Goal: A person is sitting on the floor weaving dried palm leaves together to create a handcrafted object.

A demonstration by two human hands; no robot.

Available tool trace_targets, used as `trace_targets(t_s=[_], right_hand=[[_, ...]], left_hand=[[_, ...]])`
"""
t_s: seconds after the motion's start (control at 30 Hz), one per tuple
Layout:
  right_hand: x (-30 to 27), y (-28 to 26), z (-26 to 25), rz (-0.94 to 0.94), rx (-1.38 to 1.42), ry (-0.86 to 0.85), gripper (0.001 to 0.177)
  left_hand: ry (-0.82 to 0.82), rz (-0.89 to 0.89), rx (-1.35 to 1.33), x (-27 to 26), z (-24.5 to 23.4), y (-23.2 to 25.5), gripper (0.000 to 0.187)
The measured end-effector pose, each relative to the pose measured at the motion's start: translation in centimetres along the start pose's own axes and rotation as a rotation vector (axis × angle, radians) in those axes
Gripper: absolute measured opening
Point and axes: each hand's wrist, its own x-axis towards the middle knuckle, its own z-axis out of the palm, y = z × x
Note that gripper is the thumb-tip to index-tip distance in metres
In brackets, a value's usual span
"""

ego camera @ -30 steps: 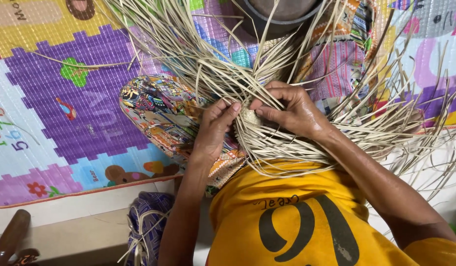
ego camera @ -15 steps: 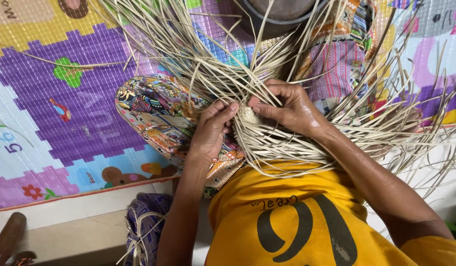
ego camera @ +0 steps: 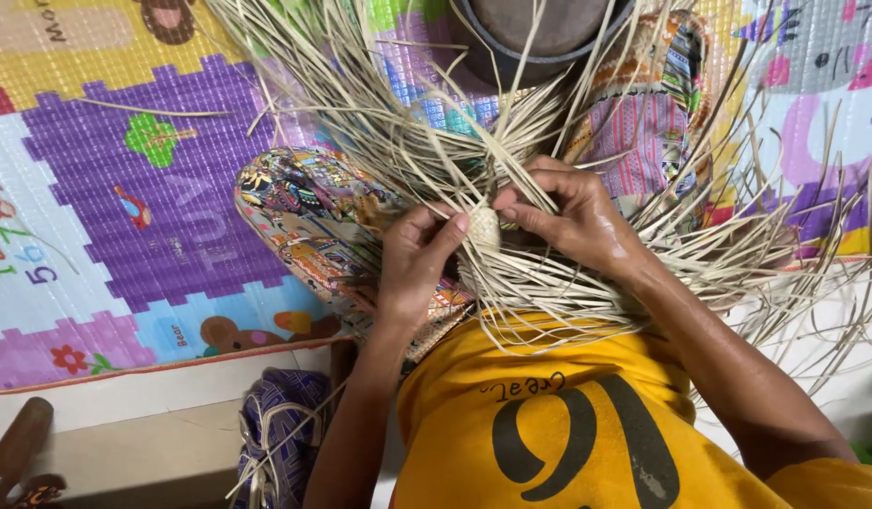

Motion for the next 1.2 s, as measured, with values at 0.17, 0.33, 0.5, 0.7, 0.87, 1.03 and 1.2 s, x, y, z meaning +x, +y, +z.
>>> trace_targets(t_s=[0.17, 0.33, 0.5, 0.7, 0.87, 1.03, 1.2], right_hand=[[-1.3, -2.1, -0.9, -0.070, -0.145, 0.012, 0.009], [-1.3, -2.0, -0.8, -0.176, -0.284, -0.053, 0.021], [-0.6, -1.5, -0.5, -0.051, -0.387, -0.106, 0.022], [-0.6, -2.7, -0.2, -0.017, -0.321, -0.155, 0.018], [-0.4, -3.3, -0.8, 0.067, -0.222, -0.191, 0.018], [-0.1, -4.8, -1.0, 0.147, -0.213, -0.233, 0.020], [0.4, -3.6, -1.3, 0.173, -0.179, -0.225, 0.018]], left_hand=[[-0.001, 0.090, -0.008, -1.3, 0.9, -1.5, 0.018], [-0.025, 0.157, 0.032, -1.9, 1.5, -1.6, 0.020], [-0.008, 0.156, 0.055, -2.5, 1.8, -1.3, 0.020], [-0.041, 0.197, 0.013, -2.0, 2.0, -1.7, 0.022], [-0.063, 0.149, -0.060, -1.5, 1.6, -2.4, 0.019], [-0.062, 0.130, -0.070, -1.3, 2.1, -2.3, 0.018], [-0.084, 0.128, -0.042, -1.5, 2.1, -1.6, 0.017]])
